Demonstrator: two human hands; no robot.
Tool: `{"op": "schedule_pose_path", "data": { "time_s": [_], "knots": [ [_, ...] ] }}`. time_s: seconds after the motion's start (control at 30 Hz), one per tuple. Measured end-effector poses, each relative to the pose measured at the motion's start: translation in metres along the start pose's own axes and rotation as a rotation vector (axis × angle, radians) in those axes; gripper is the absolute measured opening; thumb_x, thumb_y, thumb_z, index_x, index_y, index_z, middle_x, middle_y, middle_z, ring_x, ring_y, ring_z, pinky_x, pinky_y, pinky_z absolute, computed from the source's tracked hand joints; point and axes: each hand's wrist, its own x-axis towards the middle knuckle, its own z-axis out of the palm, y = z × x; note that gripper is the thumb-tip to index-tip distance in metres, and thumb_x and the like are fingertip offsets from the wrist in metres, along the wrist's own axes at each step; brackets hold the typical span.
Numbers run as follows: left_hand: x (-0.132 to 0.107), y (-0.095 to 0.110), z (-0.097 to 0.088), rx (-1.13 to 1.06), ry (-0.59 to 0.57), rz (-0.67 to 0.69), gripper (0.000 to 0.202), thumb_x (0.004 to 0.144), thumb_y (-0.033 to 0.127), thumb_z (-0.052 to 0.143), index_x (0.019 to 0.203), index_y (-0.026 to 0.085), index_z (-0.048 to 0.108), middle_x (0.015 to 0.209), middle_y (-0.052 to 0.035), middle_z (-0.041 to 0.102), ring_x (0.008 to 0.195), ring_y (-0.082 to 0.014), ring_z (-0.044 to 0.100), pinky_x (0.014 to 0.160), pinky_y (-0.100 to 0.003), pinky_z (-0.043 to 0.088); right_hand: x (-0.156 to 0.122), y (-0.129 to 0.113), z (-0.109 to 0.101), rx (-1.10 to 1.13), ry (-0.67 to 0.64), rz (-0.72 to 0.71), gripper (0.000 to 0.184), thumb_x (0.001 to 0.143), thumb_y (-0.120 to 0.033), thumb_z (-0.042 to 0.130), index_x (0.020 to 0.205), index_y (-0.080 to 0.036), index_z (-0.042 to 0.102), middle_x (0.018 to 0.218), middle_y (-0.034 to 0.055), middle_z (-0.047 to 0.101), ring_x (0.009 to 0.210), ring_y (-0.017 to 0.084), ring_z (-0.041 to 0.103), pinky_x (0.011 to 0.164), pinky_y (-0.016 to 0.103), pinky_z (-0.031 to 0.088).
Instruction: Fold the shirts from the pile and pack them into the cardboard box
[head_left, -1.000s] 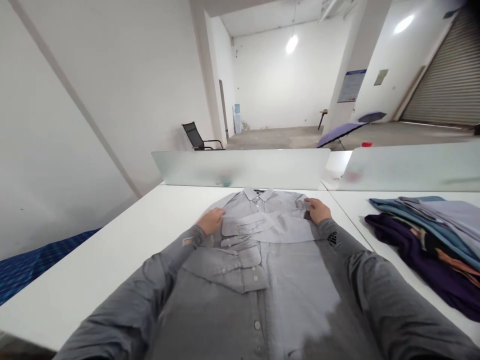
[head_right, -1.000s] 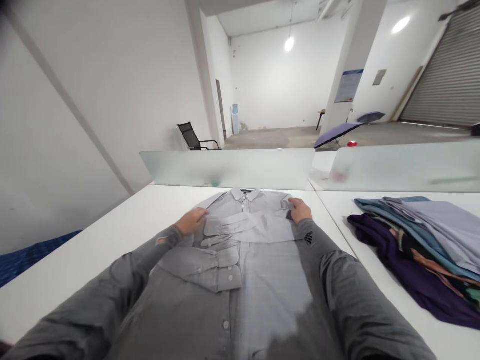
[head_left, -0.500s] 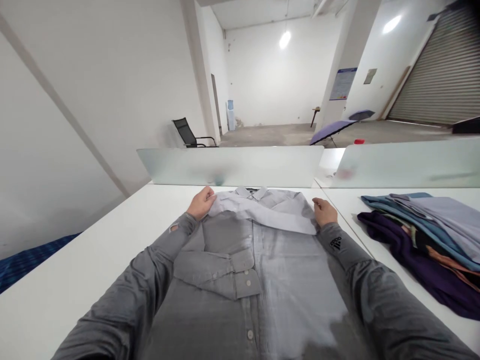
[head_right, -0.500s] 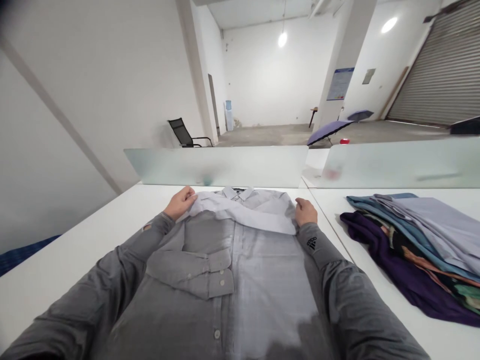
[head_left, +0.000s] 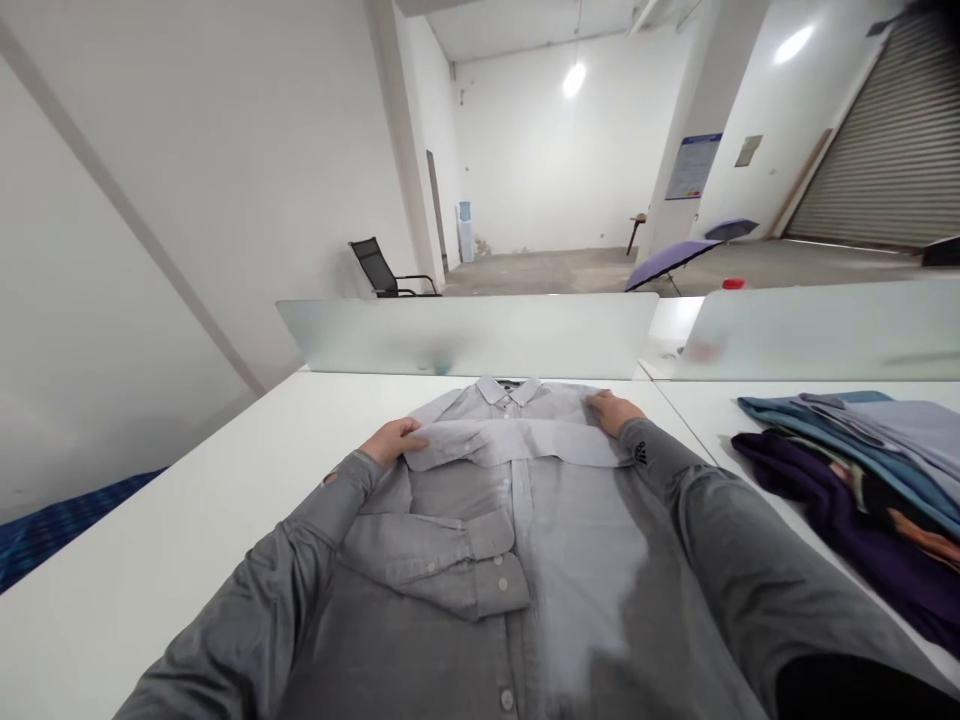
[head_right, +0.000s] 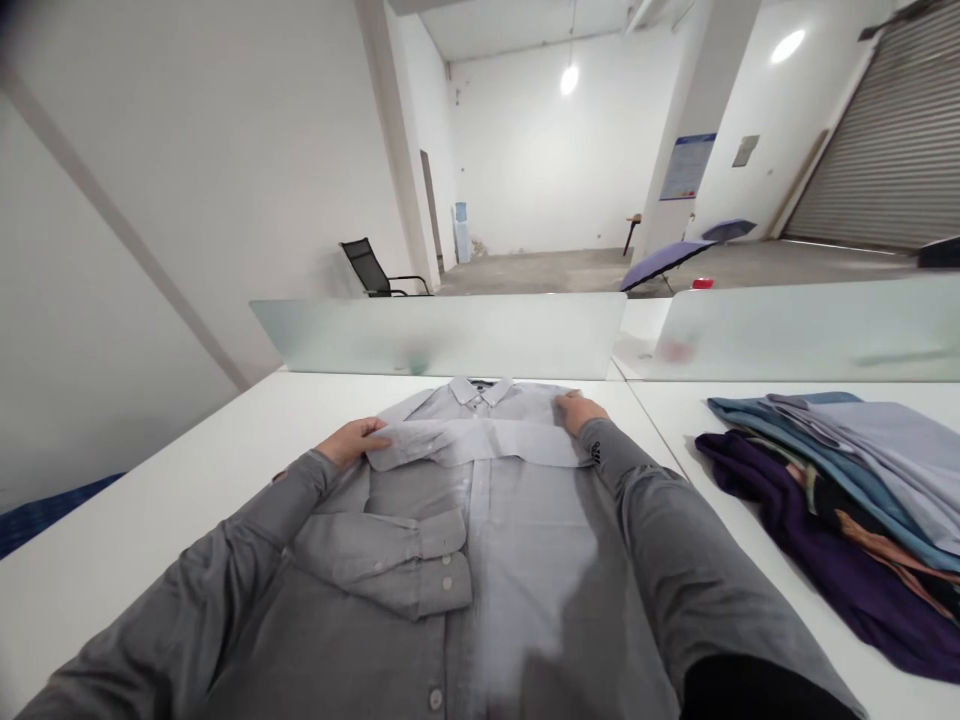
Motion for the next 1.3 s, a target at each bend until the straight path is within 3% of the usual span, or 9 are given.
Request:
{"op": "schedule_pose_path", "data": {
  "time_s": [0.1, 0.2, 0.43, 0.6, 0.7, 0.87, 1.1, 1.2, 1.3],
  "knots": [
    [-0.004, 0.004, -0.001, -0.085, 0.148, 0.125, 0.045, 0.063, 0.054, 0.068, 0.083, 0.019, 0.049, 0.067, 0.0038, 0.055, 0.062, -0.0122, 0.054, 0.060, -0.025, 0.046, 0.003, 0.009, 0.004, 0.008, 0.070, 0.072, 0.026, 0.081, -0.017, 0.050, 0.095, -0.018, 0.072, 0.102, 0.0105, 0.068, 0.087, 0.021, 0.063, 0.079, 0.030, 0.047],
    [0.006, 0.007, 0.006, 0.116, 0.249, 0.102, 0.031, 0.074, 0.047, 0.057, 0.087, 0.020, 0.051, 0.068, 0.0031, 0.055, 0.061, -0.0139, 0.055, 0.057, -0.025, 0.046, 0.003, 0.021, 0.003, 0.030, 0.197, 0.193, 0.032, 0.084, -0.017, 0.043, 0.102, -0.013, 0.070, 0.104, 0.0158, 0.065, 0.091, 0.025, 0.062, 0.081, 0.034, 0.047],
    [0.032, -0.006, 0.024, 0.413, 0.396, -0.027, 0.020, 0.071, 0.033, 0.064, 0.080, 0.021, 0.052, 0.074, -0.0003, 0.056, 0.086, -0.0220, 0.059, 0.077, -0.031, 0.046, -0.022, 0.030, -0.010, 0.210, 0.341, 0.253, 0.037, 0.083, -0.029, 0.050, 0.113, -0.015, 0.066, 0.123, 0.0127, 0.060, 0.084, 0.020, 0.064, 0.087, 0.036, 0.048],
    [0.022, -0.016, 0.017, 0.469, 0.366, -0.069, 0.039, 0.072, 0.042, 0.067, 0.099, 0.017, 0.053, 0.083, -0.0045, 0.063, 0.084, -0.0235, 0.063, 0.076, -0.033, 0.049, -0.082, 0.019, -0.031, 0.290, 0.034, -0.198, 0.043, 0.080, -0.048, 0.060, 0.113, -0.021, 0.067, 0.110, 0.0077, 0.069, 0.100, 0.024, 0.062, 0.085, 0.034, 0.048],
    [0.015, -0.014, 0.024, 0.520, 0.353, -0.015, 0.047, 0.074, 0.029, 0.064, 0.117, 0.019, 0.047, 0.101, -0.0075, 0.065, 0.099, -0.0257, 0.063, 0.087, -0.036, 0.048, -0.112, 0.004, -0.035, 0.017, -0.036, -0.401, 0.034, 0.083, -0.033, 0.058, 0.114, -0.021, 0.066, 0.115, 0.0097, 0.066, 0.107, 0.026, 0.057, 0.086, 0.036, 0.043],
    [0.007, -0.010, 0.041, 0.623, 0.324, 0.066, 0.056, 0.078, 0.018, 0.056, 0.131, 0.021, 0.041, 0.118, -0.0093, 0.063, 0.111, -0.0285, 0.060, 0.097, -0.041, 0.045, -0.132, 0.006, -0.028, -0.289, 0.113, -0.358, 0.026, 0.086, -0.011, 0.042, 0.088, -0.017, 0.068, 0.092, 0.0122, 0.065, 0.089, 0.024, 0.056, 0.074, 0.034, 0.038],
    [-0.005, -0.007, 0.050, 0.788, 0.287, 0.126, 0.049, 0.083, 0.019, 0.054, 0.132, 0.016, 0.046, 0.130, -0.0156, 0.055, 0.119, -0.0278, 0.055, 0.102, -0.039, 0.042, -0.134, 0.017, -0.026, -0.278, 0.004, -0.117, 0.039, 0.081, -0.009, 0.045, 0.107, -0.027, 0.067, 0.120, 0.0090, 0.064, 0.105, 0.029, 0.058, 0.085, 0.047, 0.042],
    [-0.018, 0.000, 0.041, 0.844, 0.301, 0.141, 0.051, 0.083, 0.024, 0.057, 0.132, 0.016, 0.046, 0.132, -0.0157, 0.051, 0.115, -0.0273, 0.056, 0.099, -0.038, 0.043, -0.137, -0.002, -0.026, -0.270, 0.094, -0.166, 0.040, 0.086, -0.016, 0.044, 0.119, -0.027, 0.063, 0.137, 0.0099, 0.055, 0.123, 0.032, 0.049, 0.096, 0.054, 0.038],
    [-0.036, 0.007, 0.019, 0.890, 0.300, 0.167, 0.039, 0.088, 0.025, 0.052, 0.126, 0.018, 0.052, 0.128, -0.0117, 0.054, 0.112, -0.0241, 0.057, 0.098, -0.035, 0.043, -0.143, -0.026, -0.024, -0.173, 0.023, -0.175, 0.035, 0.089, -0.024, 0.042, 0.115, -0.023, 0.065, 0.130, 0.0112, 0.060, 0.117, 0.032, 0.054, 0.091, 0.050, 0.044]
  ]
}}
